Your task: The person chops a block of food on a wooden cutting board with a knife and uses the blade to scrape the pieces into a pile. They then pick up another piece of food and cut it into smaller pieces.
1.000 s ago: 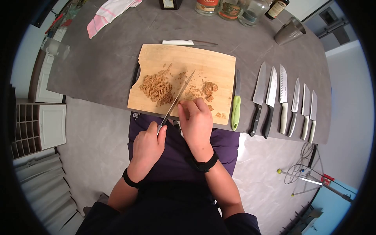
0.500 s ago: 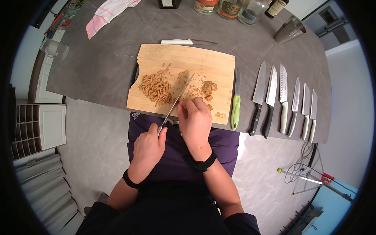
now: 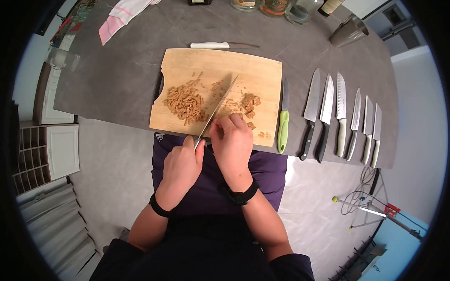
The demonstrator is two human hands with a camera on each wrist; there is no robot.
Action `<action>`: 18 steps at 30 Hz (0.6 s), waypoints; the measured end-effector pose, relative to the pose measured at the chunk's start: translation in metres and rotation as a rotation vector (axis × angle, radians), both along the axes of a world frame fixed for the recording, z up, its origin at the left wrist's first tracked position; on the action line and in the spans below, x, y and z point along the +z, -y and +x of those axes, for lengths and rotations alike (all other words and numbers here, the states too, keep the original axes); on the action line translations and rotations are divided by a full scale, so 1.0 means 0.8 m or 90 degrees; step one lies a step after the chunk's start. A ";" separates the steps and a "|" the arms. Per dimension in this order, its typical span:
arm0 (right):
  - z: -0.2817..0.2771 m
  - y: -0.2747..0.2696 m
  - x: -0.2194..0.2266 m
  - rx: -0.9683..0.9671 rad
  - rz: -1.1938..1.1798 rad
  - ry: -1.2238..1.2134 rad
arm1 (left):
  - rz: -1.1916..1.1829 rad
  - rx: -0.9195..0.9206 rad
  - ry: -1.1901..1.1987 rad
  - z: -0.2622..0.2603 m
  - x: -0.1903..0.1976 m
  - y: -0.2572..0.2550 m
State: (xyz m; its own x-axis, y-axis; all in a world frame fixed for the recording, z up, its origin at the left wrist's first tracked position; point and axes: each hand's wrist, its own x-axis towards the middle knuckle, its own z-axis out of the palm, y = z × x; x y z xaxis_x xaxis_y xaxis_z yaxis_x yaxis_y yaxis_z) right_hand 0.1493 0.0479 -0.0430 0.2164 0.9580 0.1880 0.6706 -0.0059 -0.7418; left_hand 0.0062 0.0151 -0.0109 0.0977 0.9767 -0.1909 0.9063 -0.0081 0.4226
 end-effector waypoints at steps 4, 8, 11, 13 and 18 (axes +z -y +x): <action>0.001 0.002 -0.004 0.008 -0.006 -0.013 | 0.025 0.007 -0.004 -0.002 -0.002 -0.001; 0.003 0.006 -0.002 0.013 -0.011 0.001 | 0.044 0.028 -0.016 -0.013 -0.001 -0.002; 0.004 0.009 -0.005 0.017 0.000 -0.029 | 0.040 0.024 -0.009 -0.022 0.004 0.002; 0.005 0.011 -0.007 0.017 0.000 -0.039 | 0.040 0.021 0.003 -0.025 0.005 0.009; 0.009 0.014 -0.006 0.022 0.002 -0.067 | 0.030 0.012 0.041 -0.021 0.007 0.020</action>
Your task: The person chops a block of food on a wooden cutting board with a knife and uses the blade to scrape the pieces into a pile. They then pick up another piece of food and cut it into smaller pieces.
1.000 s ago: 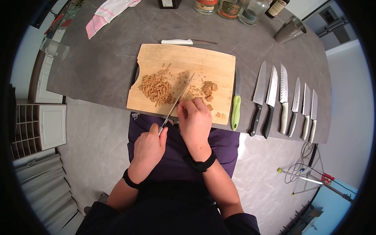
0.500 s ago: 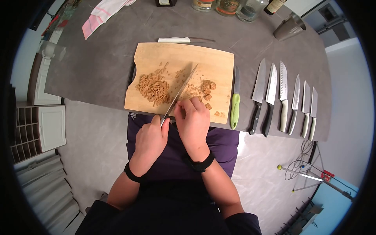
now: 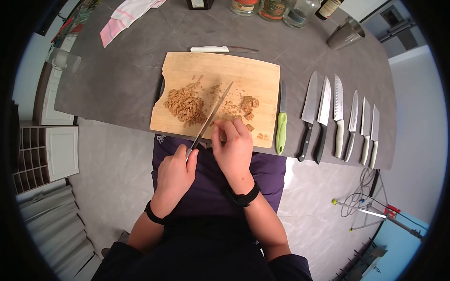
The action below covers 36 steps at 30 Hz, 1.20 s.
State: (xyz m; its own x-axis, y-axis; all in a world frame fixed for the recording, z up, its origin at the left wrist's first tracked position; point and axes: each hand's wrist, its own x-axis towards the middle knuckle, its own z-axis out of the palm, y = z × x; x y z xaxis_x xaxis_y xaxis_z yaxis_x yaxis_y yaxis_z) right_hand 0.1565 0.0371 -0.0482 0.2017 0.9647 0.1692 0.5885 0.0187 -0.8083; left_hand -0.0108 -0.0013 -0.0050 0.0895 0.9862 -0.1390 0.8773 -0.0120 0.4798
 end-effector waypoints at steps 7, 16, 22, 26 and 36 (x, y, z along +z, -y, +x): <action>0.024 0.011 0.010 -0.037 0.071 -0.048 | -0.003 -0.018 0.005 0.002 -0.014 0.007; 0.085 0.019 0.023 -0.052 0.074 0.177 | -0.008 0.021 -0.006 -0.013 -0.003 -0.017; 0.083 0.010 0.028 -0.015 0.072 0.200 | -0.007 0.015 0.085 -0.015 0.004 -0.009; 0.083 0.014 0.031 -0.012 0.026 0.229 | -0.016 0.027 0.091 -0.022 -0.001 -0.001; 0.090 0.013 0.030 -0.004 0.044 0.266 | 0.003 0.029 0.111 -0.033 -0.004 0.005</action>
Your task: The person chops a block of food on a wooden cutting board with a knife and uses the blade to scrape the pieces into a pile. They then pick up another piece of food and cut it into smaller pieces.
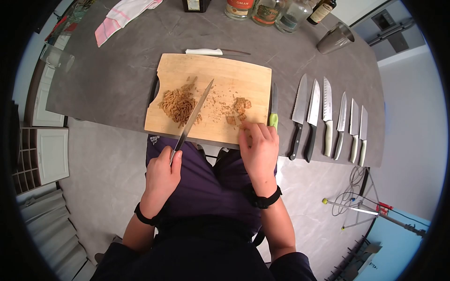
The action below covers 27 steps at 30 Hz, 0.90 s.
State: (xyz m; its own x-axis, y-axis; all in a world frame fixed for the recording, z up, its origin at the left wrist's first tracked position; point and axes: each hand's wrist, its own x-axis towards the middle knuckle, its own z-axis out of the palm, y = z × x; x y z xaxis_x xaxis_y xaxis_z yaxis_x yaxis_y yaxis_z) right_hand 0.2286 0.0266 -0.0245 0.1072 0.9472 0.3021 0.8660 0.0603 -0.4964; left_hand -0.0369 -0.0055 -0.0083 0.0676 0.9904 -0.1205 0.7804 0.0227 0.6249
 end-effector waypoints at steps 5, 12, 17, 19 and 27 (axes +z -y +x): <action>0.002 0.001 0.005 -0.016 0.031 -0.016 | 0.019 -0.004 0.012 -0.001 -0.001 -0.002; -0.054 -0.012 0.007 0.076 -0.020 -0.132 | 0.010 -0.012 0.010 0.003 -0.012 0.002; -0.075 -0.026 0.000 0.118 -0.028 -0.117 | -0.002 -0.003 0.003 0.001 -0.008 0.004; -0.077 -0.030 0.004 0.126 -0.004 -0.055 | -0.014 0.000 -0.002 0.000 -0.007 0.003; -0.074 -0.025 -0.004 0.053 0.000 -0.030 | -0.018 -0.007 -0.014 0.004 -0.003 0.005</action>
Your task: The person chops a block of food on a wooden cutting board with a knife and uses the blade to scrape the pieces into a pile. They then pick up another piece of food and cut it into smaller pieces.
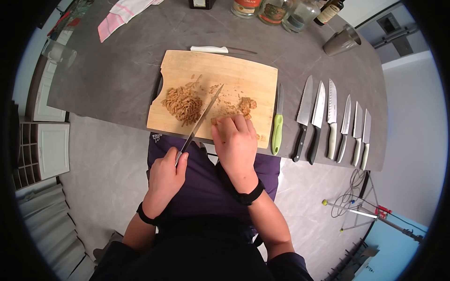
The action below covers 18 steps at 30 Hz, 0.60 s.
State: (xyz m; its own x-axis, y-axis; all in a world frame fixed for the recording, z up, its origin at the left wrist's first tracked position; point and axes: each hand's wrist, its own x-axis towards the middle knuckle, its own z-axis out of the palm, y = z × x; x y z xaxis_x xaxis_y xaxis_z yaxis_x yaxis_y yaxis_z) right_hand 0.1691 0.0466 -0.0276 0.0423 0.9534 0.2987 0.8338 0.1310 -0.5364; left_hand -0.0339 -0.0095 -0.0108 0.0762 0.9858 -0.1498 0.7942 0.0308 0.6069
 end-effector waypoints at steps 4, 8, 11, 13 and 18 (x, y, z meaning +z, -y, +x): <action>-0.007 0.000 -0.001 -0.023 -0.004 -0.002 | -0.007 -0.004 -0.003 0.002 -0.001 -0.001; -0.010 -0.002 -0.005 -0.012 -0.005 -0.014 | -0.002 -0.011 -0.017 0.003 0.002 -0.001; -0.012 -0.002 -0.007 -0.005 0.000 -0.018 | -0.003 -0.016 -0.042 0.006 0.006 0.001; -0.012 -0.002 -0.008 -0.008 0.002 -0.028 | 0.002 -0.018 -0.055 0.007 0.006 0.004; -0.014 -0.003 -0.008 -0.017 0.000 -0.034 | 0.003 -0.021 -0.049 0.010 0.000 0.006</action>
State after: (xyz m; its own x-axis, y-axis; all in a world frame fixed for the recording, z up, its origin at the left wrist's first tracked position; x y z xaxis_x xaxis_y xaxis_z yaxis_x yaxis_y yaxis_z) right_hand 0.1581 0.0488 -0.0340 0.0838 0.9517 0.2954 0.8075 0.1088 -0.5797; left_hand -0.0260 -0.0145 -0.0112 0.0967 0.9838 -0.1511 0.8387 0.0012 0.5446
